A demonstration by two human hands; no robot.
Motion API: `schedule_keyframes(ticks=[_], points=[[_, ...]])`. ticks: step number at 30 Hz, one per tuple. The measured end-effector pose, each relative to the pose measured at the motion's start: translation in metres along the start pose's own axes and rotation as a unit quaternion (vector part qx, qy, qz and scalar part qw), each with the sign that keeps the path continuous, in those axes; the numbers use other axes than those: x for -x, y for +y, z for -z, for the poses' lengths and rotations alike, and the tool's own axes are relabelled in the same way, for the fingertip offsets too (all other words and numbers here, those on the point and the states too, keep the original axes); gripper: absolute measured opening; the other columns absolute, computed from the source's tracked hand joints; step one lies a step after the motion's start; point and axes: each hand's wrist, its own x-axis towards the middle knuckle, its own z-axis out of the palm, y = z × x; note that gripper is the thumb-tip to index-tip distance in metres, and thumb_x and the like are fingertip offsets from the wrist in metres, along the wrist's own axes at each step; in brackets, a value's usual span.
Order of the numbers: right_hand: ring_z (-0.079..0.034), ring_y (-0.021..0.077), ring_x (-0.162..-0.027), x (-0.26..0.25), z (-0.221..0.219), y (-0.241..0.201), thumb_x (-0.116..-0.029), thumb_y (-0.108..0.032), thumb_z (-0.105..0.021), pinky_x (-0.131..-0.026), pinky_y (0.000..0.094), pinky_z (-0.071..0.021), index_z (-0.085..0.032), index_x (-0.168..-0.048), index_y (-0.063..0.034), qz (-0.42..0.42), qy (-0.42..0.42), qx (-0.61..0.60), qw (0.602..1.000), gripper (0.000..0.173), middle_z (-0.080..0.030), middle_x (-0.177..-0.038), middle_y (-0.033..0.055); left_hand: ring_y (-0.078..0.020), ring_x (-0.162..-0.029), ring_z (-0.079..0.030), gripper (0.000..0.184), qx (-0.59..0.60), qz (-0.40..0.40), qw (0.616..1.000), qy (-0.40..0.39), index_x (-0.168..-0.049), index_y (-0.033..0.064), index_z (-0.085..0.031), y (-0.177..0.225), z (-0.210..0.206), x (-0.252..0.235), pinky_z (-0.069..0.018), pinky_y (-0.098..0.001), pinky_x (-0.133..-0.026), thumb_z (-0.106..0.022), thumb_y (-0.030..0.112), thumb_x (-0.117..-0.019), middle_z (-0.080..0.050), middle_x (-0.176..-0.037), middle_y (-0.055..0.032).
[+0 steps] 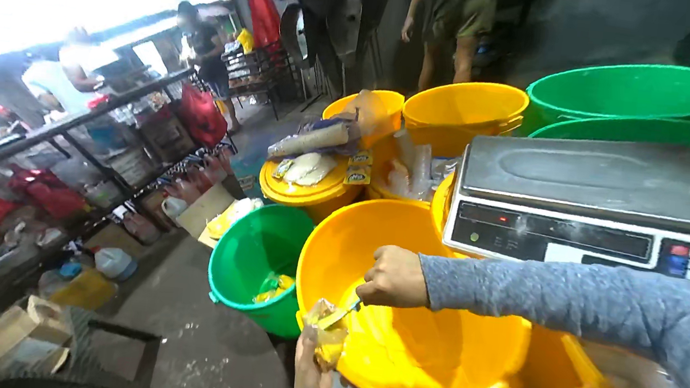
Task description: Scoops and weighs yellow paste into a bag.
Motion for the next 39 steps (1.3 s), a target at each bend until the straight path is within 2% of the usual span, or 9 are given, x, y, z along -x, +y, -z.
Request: schedule_keyframes(ticks=[5,11,16,26,28,31,33,36,39], points=[[-0.064,0.0291,-0.055,0.012,0.004,-0.007,-0.0995,-0.027,-0.063,-0.054,0.0491,-0.0499,-0.069,-0.079,-0.0052,-0.048,0.001,-0.008,0.999,0.031,-0.062,-0.061,0.0108,-0.0166,-0.094,-0.073,0.088,-0.026,0.037,0.994,-0.095,-0.138,0.0052,-0.048,0.003,0.01,-0.001,-0.0623,-0.0355,-0.081,-0.088,0.049,-0.0731,-0.074,-0.109,-0.0077],[-0.064,0.0295,-0.056,0.014,0.012,-0.008,-0.0989,-0.031,-0.064,-0.054,0.0499,-0.0489,-0.069,-0.078,-0.0047,-0.05,0.011,-0.038,0.998,0.034,-0.062,-0.06,0.011,-0.0168,-0.099,-0.072,0.083,0.022,0.036,0.984,-0.175,-0.138,0.0118,-0.053,0.002,0.023,-0.003,-0.0612,-0.0375,-0.084,-0.09,0.041,-0.0698,-0.074,-0.114,-0.0056],[-0.064,0.0309,-0.058,0.012,0.017,-0.013,-0.0986,-0.029,-0.064,-0.055,0.0514,-0.0479,-0.068,-0.078,-0.0038,-0.068,0.001,-0.043,0.997,0.033,-0.062,-0.061,0.0123,-0.0143,-0.093,-0.074,0.082,0.031,0.018,0.992,-0.12,-0.132,0.0099,-0.05,-0.003,0.009,-0.001,-0.0626,-0.0346,-0.08,-0.093,0.035,-0.0667,-0.074,-0.107,-0.0043],[-0.067,0.0346,-0.063,0.003,0.021,-0.044,-0.1004,-0.024,-0.062,-0.056,0.0549,-0.0493,-0.068,-0.08,-0.0011,-0.128,-0.04,-0.052,0.99,0.031,-0.064,-0.065,0.0149,0.0003,-0.084,-0.07,0.035,-0.087,-0.09,0.992,-0.036,-0.128,0.004,-0.046,-0.009,-0.004,0.001,-0.061,-0.0232,-0.076,-0.054,0.006,-0.0941,-0.07,-0.095,0.0078],[-0.067,0.0346,-0.063,0.003,0.025,-0.047,-0.1012,-0.024,-0.061,-0.056,0.0549,-0.0492,-0.068,-0.081,-0.001,-0.134,-0.044,-0.059,0.988,0.031,-0.064,-0.065,0.0151,0.0009,-0.087,-0.069,0.039,-0.126,-0.12,0.984,-0.025,-0.128,0.0008,-0.049,-0.004,-0.004,0.0,-0.0606,-0.0224,-0.078,-0.058,0.003,-0.0901,-0.071,-0.099,0.0071],[-0.068,0.0351,-0.067,0.004,0.05,-0.045,-0.1003,-0.026,-0.063,-0.059,0.0584,-0.0502,-0.071,-0.087,-0.0022,-0.156,-0.046,-0.079,0.984,0.029,-0.067,-0.07,0.0152,-0.0046,-0.101,-0.067,0.068,-0.151,-0.152,0.976,-0.028,-0.141,-0.0034,-0.042,0.001,-0.002,-0.006,-0.0593,-0.0263,-0.086,-0.072,0.024,-0.0862,-0.065,-0.118,-0.0008],[-0.069,0.0299,-0.068,0.009,0.071,-0.037,-0.0982,-0.025,-0.067,-0.061,0.0555,-0.0526,-0.075,-0.091,-0.0038,-0.165,-0.009,-0.11,0.98,0.024,-0.069,-0.073,0.0121,-0.0086,-0.097,-0.069,0.059,-0.085,-0.141,0.986,0.016,-0.138,0.0021,-0.043,0.003,0.007,-0.01,-0.0617,-0.0293,-0.08,-0.068,0.023,-0.0887,-0.067,-0.113,-0.001],[-0.07,0.0208,-0.071,0.011,0.09,-0.009,-0.0979,-0.026,-0.068,-0.065,0.0498,-0.0563,-0.079,-0.1,-0.0122,-0.199,0.008,-0.107,0.974,0.018,-0.073,-0.079,0.0049,-0.0166,-0.094,-0.072,0.027,0.104,-0.093,0.986,0.089,-0.125,0.01,-0.049,0.013,0.039,-0.014,-0.0634,-0.0362,-0.08,-0.036,0.026,-0.1075,-0.07,-0.105,-0.004],[-0.071,0.033,-0.093,-0.03,0.048,0.025,-0.1017,-0.033,-0.064,-0.079,0.0622,-0.0534,-0.078,-0.112,-0.0188,-0.284,-0.177,-0.079,0.939,0.022,-0.075,-0.097,0.0106,-0.0297,-0.101,-0.071,0.039,0.263,-0.095,0.957,0.075,-0.122,0.0075,-0.058,0.029,0.065,-0.026,-0.0621,-0.0486,-0.083,-0.053,0.04,-0.1016,-0.069,-0.112,-0.0147]])
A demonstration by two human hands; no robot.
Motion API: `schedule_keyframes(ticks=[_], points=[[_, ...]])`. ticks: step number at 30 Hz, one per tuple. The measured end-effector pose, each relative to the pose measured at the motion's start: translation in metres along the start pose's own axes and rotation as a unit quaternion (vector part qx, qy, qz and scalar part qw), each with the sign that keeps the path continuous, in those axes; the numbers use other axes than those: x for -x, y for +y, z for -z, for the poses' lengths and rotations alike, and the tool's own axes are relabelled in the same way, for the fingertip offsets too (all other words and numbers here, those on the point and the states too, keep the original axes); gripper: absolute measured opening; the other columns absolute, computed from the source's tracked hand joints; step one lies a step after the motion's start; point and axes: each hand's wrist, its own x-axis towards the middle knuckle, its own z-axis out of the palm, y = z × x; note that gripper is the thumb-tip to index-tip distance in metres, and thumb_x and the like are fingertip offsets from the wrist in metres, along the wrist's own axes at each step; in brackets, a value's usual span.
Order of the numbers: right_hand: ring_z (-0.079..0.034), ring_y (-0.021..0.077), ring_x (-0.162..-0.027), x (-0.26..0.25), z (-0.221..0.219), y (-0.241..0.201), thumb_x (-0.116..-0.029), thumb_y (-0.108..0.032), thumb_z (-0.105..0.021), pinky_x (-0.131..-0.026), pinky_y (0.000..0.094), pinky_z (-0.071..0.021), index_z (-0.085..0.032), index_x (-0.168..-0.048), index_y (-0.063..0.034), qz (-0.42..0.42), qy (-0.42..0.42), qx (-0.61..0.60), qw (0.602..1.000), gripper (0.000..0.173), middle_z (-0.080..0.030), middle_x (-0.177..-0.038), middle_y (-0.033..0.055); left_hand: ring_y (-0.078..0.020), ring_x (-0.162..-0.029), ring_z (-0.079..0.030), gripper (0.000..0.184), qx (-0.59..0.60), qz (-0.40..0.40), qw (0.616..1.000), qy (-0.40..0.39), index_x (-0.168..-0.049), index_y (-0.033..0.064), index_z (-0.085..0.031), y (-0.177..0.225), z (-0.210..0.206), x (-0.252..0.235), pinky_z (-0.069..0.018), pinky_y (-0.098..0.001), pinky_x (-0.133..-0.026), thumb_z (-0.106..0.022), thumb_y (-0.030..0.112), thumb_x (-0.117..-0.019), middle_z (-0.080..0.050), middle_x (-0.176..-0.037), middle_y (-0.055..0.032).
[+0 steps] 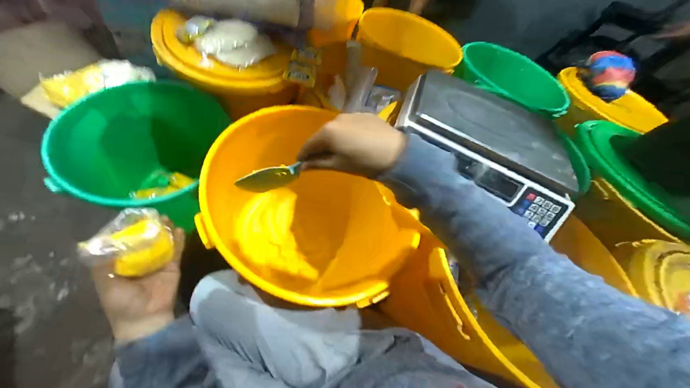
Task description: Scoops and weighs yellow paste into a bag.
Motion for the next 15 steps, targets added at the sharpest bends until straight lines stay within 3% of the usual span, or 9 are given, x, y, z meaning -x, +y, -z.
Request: schedule_keyframes(ticks=[2,3,5,6,8,10,12,15], points=[[-0.067,0.0409,-0.11,-0.065,-0.062,0.006,-0.102,-0.032,-0.064,-0.09,0.0687,-0.0495,-0.076,-0.118,-0.0144,-0.045,-0.141,0.006,0.989,0.027,-0.073,-0.113,0.0177,-0.028,-0.105,-0.07,0.041,-0.014,0.002,1.0,0.002,-0.123,0.0125,-0.062,0.004,0.0,-0.006,-0.0617,-0.0471,-0.084,-0.056,0.046,-0.0992,-0.069,-0.116,-0.012],[-0.064,0.0425,-0.118,-0.095,-0.101,0.013,-0.102,-0.032,-0.064,-0.096,0.069,-0.0469,-0.074,-0.122,-0.0108,-0.063,-0.207,0.003,0.976,0.03,-0.071,-0.121,0.0202,-0.0263,-0.105,-0.07,0.042,-0.036,0.003,0.999,0.001,-0.124,0.0147,-0.06,0.002,-0.002,-0.008,-0.0616,-0.0455,-0.084,-0.046,0.048,-0.1027,-0.069,-0.117,-0.0103],[-0.061,0.0433,-0.123,-0.138,-0.181,0.037,-0.1004,-0.031,-0.066,-0.099,0.0681,-0.0461,-0.072,-0.122,-0.0042,-0.093,-0.288,0.0,0.953,0.035,-0.067,-0.126,0.0237,-0.0239,-0.105,-0.069,0.044,-0.07,-0.003,0.997,-0.016,-0.123,0.0175,-0.062,-0.003,0.0,-0.011,-0.0613,-0.0447,-0.083,-0.035,0.048,-0.1061,-0.069,-0.115,-0.0078],[-0.061,0.0441,-0.123,-0.15,-0.215,0.049,-0.099,-0.031,-0.068,-0.098,0.0682,-0.0463,-0.071,-0.12,-0.0005,-0.111,-0.309,-0.004,0.945,0.037,-0.066,-0.126,0.0259,-0.0235,-0.106,-0.069,0.042,-0.082,-0.013,0.996,-0.023,-0.123,0.0189,-0.062,-0.005,0.002,-0.012,-0.0615,-0.0449,-0.083,-0.036,0.048,-0.1061,-0.069,-0.116,-0.007],[-0.06,0.0461,-0.122,-0.161,-0.265,0.069,-0.0953,-0.029,-0.072,-0.097,0.0696,-0.0466,-0.069,-0.117,0.006,-0.164,-0.324,-0.019,0.931,0.041,-0.064,-0.126,0.0292,-0.0245,-0.109,-0.068,0.042,-0.08,-0.016,0.996,-0.043,-0.127,0.02,-0.062,-0.004,0.014,-0.014,-0.0612,-0.0454,-0.085,-0.061,0.048,-0.0961,-0.069,-0.12,-0.0071],[-0.06,0.0466,-0.122,-0.165,-0.297,0.084,-0.0937,-0.028,-0.074,-0.097,0.0699,-0.0464,-0.068,-0.116,0.0074,-0.199,-0.332,-0.031,0.921,0.042,-0.064,-0.126,0.0296,-0.025,-0.112,-0.068,0.059,-0.054,0.021,0.995,-0.076,-0.133,0.0192,-0.062,0.005,0.024,-0.014,-0.0603,-0.0448,-0.09,-0.077,0.048,-0.0838,-0.068,-0.125,-0.0081],[-0.061,0.0461,-0.121,-0.168,-0.326,0.095,-0.0944,-0.03,-0.073,-0.097,0.0695,-0.047,-0.069,-0.114,0.006,-0.201,-0.341,-0.04,0.917,0.041,-0.065,-0.125,0.0286,-0.0298,-0.111,-0.069,0.062,-0.019,0.039,0.996,-0.083,-0.13,0.0132,-0.065,0.012,0.029,-0.012,-0.06,-0.0475,-0.092,-0.083,0.042,-0.0782,-0.07,-0.123,-0.0135],[-0.06,0.0454,-0.124,-0.175,-0.358,0.102,-0.0963,-0.03,-0.071,-0.1,0.0681,-0.0465,-0.068,-0.12,0.0048,-0.191,-0.357,-0.075,0.911,0.042,-0.064,-0.128,0.0282,-0.0301,-0.113,-0.069,0.061,-0.025,0.054,0.996,-0.071,-0.132,0.014,-0.065,0.014,0.027,-0.009,-0.0595,-0.0493,-0.092,-0.079,0.045,-0.081,-0.069,-0.124,-0.0134]])
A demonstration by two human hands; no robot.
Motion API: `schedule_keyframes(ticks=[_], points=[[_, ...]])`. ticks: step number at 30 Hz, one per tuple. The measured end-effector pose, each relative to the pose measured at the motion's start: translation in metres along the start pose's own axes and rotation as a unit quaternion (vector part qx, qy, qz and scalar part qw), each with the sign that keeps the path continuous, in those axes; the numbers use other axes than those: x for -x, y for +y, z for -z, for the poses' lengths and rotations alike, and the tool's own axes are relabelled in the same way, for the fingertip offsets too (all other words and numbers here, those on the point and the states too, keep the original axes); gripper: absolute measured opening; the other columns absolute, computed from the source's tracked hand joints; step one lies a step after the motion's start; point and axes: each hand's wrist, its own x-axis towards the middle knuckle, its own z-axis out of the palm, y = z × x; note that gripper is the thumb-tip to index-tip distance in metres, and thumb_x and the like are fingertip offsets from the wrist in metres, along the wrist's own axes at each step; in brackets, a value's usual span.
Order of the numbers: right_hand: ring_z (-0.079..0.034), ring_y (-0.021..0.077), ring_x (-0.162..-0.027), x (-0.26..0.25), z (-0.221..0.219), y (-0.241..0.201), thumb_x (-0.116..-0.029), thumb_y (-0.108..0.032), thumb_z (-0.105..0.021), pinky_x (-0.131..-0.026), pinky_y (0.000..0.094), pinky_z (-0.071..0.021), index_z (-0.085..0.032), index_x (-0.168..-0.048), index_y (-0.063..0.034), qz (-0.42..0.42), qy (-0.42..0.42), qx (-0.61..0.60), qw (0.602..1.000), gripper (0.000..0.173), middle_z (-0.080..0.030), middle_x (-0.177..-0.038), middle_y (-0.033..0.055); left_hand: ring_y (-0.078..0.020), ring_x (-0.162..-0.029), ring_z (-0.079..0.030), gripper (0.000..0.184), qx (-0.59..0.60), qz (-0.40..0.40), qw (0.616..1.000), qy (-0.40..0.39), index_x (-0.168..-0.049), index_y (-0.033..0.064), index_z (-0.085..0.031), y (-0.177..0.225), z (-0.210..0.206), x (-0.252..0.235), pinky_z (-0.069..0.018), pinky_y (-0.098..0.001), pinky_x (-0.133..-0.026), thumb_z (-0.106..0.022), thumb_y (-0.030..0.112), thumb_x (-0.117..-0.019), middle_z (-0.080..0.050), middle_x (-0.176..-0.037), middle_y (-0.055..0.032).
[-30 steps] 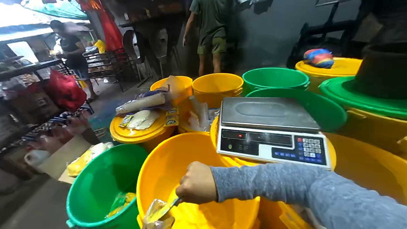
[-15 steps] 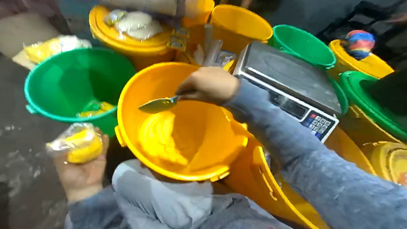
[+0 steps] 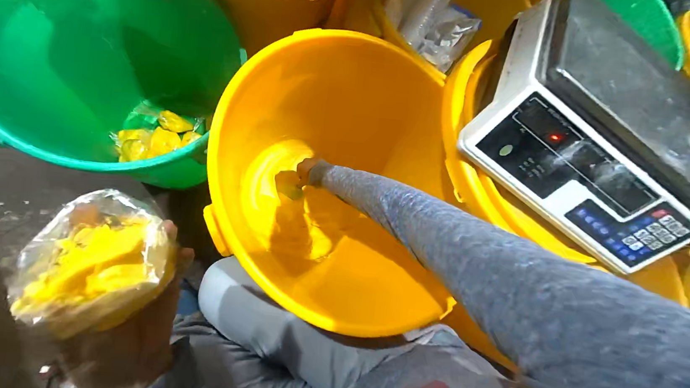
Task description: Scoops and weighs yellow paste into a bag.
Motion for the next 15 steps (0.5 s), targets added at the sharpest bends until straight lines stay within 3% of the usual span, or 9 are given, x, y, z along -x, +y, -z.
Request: schedule_keyframes(ticks=[3,6,8,10,12,15], points=[[-0.06,0.0444,-0.124,-0.024,-0.01,0.007,-0.0969,-0.03,-0.07,-0.102,0.0662,-0.0462,-0.067,-0.122,0.0042,0.026,-0.024,-0.006,0.999,0.043,-0.064,-0.128,0.0281,-0.0264,-0.113,-0.069,0.05,-0.025,0.027,0.999,-0.016,-0.125,0.0151,-0.07,0.0,-0.004,0.003,-0.0594,-0.0453,-0.094,-0.077,0.042,-0.0835,-0.071,-0.123,-0.0102],[-0.061,0.0443,-0.122,-0.03,-0.015,0.008,-0.0981,-0.028,-0.069,-0.101,0.0658,-0.0467,-0.067,-0.121,0.0048,0.042,-0.042,0.005,0.998,0.04,-0.065,-0.126,0.028,-0.0237,-0.107,-0.072,0.046,-0.06,0.024,0.998,0.012,-0.115,0.0128,-0.074,-0.007,-0.008,0.004,-0.0602,-0.0407,-0.092,-0.083,0.038,-0.0779,-0.074,-0.114,-0.0104],[-0.062,0.0452,-0.12,-0.027,-0.024,0.008,-0.0992,-0.027,-0.067,-0.1,0.0667,-0.0466,-0.069,-0.119,0.0045,0.069,-0.028,0.032,0.997,0.037,-0.066,-0.124,0.0278,-0.0246,-0.105,-0.071,0.048,-0.065,0.018,0.998,0.011,-0.116,0.0112,-0.072,-0.011,-0.008,0.0,-0.0603,-0.0414,-0.091,-0.084,0.036,-0.0774,-0.073,-0.113,-0.012],[-0.066,0.0478,-0.108,-0.031,-0.044,0.013,-0.0956,-0.02,-0.071,-0.091,0.0694,-0.0503,-0.073,-0.107,0.0043,0.136,0.041,0.072,0.987,0.027,-0.07,-0.111,0.028,-0.0257,-0.107,-0.07,0.052,-0.059,0.022,0.998,-0.014,-0.124,0.0122,-0.068,-0.012,-0.005,-0.007,-0.06,-0.0431,-0.092,-0.083,0.035,-0.0799,-0.071,-0.117,-0.0125],[-0.062,0.0482,-0.117,-0.014,-0.03,-0.007,-0.0997,-0.017,-0.065,-0.099,0.0678,-0.0458,-0.07,-0.114,0.0058,0.133,-0.023,0.129,0.982,0.028,-0.067,-0.12,0.0287,-0.0266,-0.109,-0.07,0.054,-0.054,0.026,0.998,-0.028,-0.128,0.0128,-0.066,-0.011,-0.003,-0.009,-0.0593,-0.0443,-0.092,-0.082,0.034,-0.0815,-0.071,-0.12,-0.0126],[-0.061,0.0457,-0.122,-0.002,-0.019,-0.03,-0.0993,-0.026,-0.067,-0.1,0.0666,-0.045,-0.071,-0.116,0.0025,0.134,-0.08,0.178,0.972,0.034,-0.067,-0.124,0.0264,-0.0261,-0.106,-0.071,0.047,-0.076,0.02,0.997,0.016,-0.116,0.0114,-0.071,-0.008,-0.002,0.001,-0.0596,-0.0439,-0.092,-0.084,0.036,-0.0777,-0.073,-0.112,-0.0123]])
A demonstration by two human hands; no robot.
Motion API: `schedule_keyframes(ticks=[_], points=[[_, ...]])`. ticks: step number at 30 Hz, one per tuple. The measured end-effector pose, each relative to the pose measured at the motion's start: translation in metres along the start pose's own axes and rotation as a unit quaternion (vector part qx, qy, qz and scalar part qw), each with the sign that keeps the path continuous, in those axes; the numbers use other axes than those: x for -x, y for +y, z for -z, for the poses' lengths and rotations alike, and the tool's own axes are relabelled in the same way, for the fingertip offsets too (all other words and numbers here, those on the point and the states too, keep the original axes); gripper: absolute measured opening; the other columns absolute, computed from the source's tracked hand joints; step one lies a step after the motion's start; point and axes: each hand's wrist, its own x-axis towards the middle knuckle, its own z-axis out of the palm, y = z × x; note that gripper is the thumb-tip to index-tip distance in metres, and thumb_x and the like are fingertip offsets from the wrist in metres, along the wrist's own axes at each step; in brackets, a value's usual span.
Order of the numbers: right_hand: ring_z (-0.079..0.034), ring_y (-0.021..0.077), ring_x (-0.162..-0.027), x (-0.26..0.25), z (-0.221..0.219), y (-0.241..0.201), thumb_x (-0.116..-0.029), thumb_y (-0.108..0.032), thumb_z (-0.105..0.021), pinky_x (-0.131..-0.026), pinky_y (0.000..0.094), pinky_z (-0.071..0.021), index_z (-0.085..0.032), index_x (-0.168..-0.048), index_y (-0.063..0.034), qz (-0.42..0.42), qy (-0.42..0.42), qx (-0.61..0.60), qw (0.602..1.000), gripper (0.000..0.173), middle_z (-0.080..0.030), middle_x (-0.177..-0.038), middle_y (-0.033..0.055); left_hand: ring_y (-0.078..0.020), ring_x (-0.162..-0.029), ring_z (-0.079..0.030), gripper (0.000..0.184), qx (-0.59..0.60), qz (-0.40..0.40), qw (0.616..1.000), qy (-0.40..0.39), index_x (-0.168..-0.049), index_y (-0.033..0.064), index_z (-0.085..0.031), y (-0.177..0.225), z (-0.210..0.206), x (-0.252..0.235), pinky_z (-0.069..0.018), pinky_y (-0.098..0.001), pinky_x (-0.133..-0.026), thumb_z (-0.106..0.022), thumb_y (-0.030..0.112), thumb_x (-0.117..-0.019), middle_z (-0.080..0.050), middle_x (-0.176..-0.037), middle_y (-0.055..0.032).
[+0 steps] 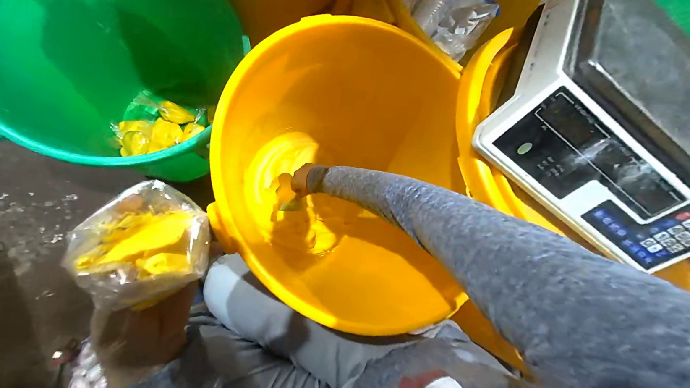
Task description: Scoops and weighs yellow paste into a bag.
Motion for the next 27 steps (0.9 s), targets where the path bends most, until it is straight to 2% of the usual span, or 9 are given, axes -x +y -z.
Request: schedule_keyframes(ticks=[5,7,9,12,14,16,19,24,27], points=[[-0.061,0.045,-0.121,0.05,0.04,-0.004,-0.0964,-0.036,-0.072,-0.099,0.0672,-0.0455,-0.071,-0.114,0.0052,-0.024,0.045,-0.084,0.995,0.045,-0.066,-0.122,0.0286,-0.0168,-0.101,-0.071,0.059,-0.104,-0.045,0.992,0.057,-0.117,0.0159,-0.063,0.001,-0.011,0.003,-0.0609,-0.0365,-0.088,-0.088,0.043,-0.0715,-0.073,-0.107,-0.0031],[-0.062,0.0448,-0.119,0.094,0.067,-0.002,-0.0965,-0.038,-0.072,-0.101,0.065,-0.0448,-0.071,-0.113,0.0072,-0.017,0.087,-0.104,0.991,0.048,-0.067,-0.119,0.0293,-0.0098,-0.098,-0.07,0.065,-0.151,-0.07,0.984,0.068,-0.123,0.0162,-0.052,-0.006,-0.014,0.001,-0.0604,-0.0317,-0.086,-0.086,0.046,-0.0757,-0.07,-0.104,0.0041],[-0.063,0.0436,-0.118,0.158,0.09,-0.002,-0.0974,-0.032,-0.071,-0.102,0.0646,-0.0447,-0.072,-0.114,0.0037,-0.025,0.16,-0.14,0.977,0.04,-0.069,-0.117,0.0268,-0.0092,-0.101,-0.068,0.052,-0.17,-0.084,0.981,0.047,-0.126,0.0171,-0.048,-0.013,-0.019,-0.004,-0.0594,-0.0317,-0.087,-0.075,0.038,-0.087,-0.068,-0.107,0.005],[-0.069,0.0374,-0.087,0.26,0.088,0.011,-0.0951,-0.028,-0.074,-0.085,0.062,-0.0524,-0.076,-0.097,0.0015,0.026,0.356,-0.202,0.912,0.03,-0.072,-0.09,0.021,-0.0142,-0.098,-0.071,0.058,-0.156,-0.063,0.986,0.001,-0.127,0.0197,-0.055,-0.022,-0.029,-0.008,-0.0628,-0.036,-0.081,-0.082,0.04,-0.0802,-0.073,-0.108,0.0016],[-0.062,0.0215,-0.066,0.326,0.072,0.01,-0.0952,-0.027,-0.074,-0.066,0.0463,-0.0538,-0.078,-0.095,-0.0029,0.063,0.445,-0.256,0.856,0.024,-0.07,-0.077,0.0111,-0.0172,-0.096,-0.072,0.081,-0.157,-0.039,0.987,-0.016,-0.131,0.0151,-0.05,-0.028,-0.034,-0.004,-0.0635,-0.0387,-0.081,-0.091,0.046,-0.068,-0.072,-0.108,-0.0019],[-0.054,0.0067,-0.057,0.365,0.05,0.001,-0.0945,-0.027,-0.073,-0.057,0.0305,-0.0486,-0.078,-0.093,-0.0056,0.113,0.508,-0.298,0.8,0.022,-0.067,-0.071,0.0016,-0.0171,-0.099,-0.072,0.098,-0.169,-0.027,0.984,-0.05,-0.138,0.0142,-0.051,-0.034,-0.042,0.001,-0.0634,-0.0384,-0.083,-0.095,0.05,-0.0579,-0.071,-0.115,-0.0028],[-0.054,-0.0012,-0.057,0.373,0.018,-0.025,-0.0929,-0.024,-0.073,-0.055,0.0207,-0.0481,-0.077,-0.09,-0.0053,0.183,0.566,-0.329,0.734,0.019,-0.068,-0.071,-0.0023,-0.0156,-0.107,-0.069,0.104,-0.208,-0.03,0.973,-0.1,-0.146,0.0132,-0.049,-0.04,-0.052,0.006,-0.0618,-0.0353,-0.088,-0.095,0.049,-0.0593,-0.067,-0.127,-0.0026],[-0.06,0.0094,-0.054,0.335,-0.02,-0.07,-0.0934,-0.023,-0.074,-0.051,0.0315,-0.0518,-0.078,-0.09,-0.0075,0.151,0.642,-0.287,0.694,0.016,-0.07,-0.069,0.003,-0.0131,-0.108,-0.068,0.102,-0.249,-0.082,0.961,-0.083,-0.148,0.0128,-0.043,-0.052,-0.064,0.017,-0.0612,-0.0337,-0.089,-0.095,0.04,-0.0638,-0.065,-0.127,-0.0007],[-0.066,0.0172,-0.06,0.321,-0.035,-0.092,-0.0974,-0.026,-0.068,-0.056,0.0415,-0.0566,-0.076,-0.092,-0.0061,0.117,0.67,-0.232,0.695,0.022,-0.07,-0.071,0.0058,-0.0107,-0.107,-0.067,0.095,-0.28,-0.133,0.95,-0.037,-0.147,0.0108,-0.044,-0.061,-0.071,0.02,-0.0605,-0.0313,-0.089,-0.092,0.031,-0.0685,-0.065,-0.126,-0.0002]])
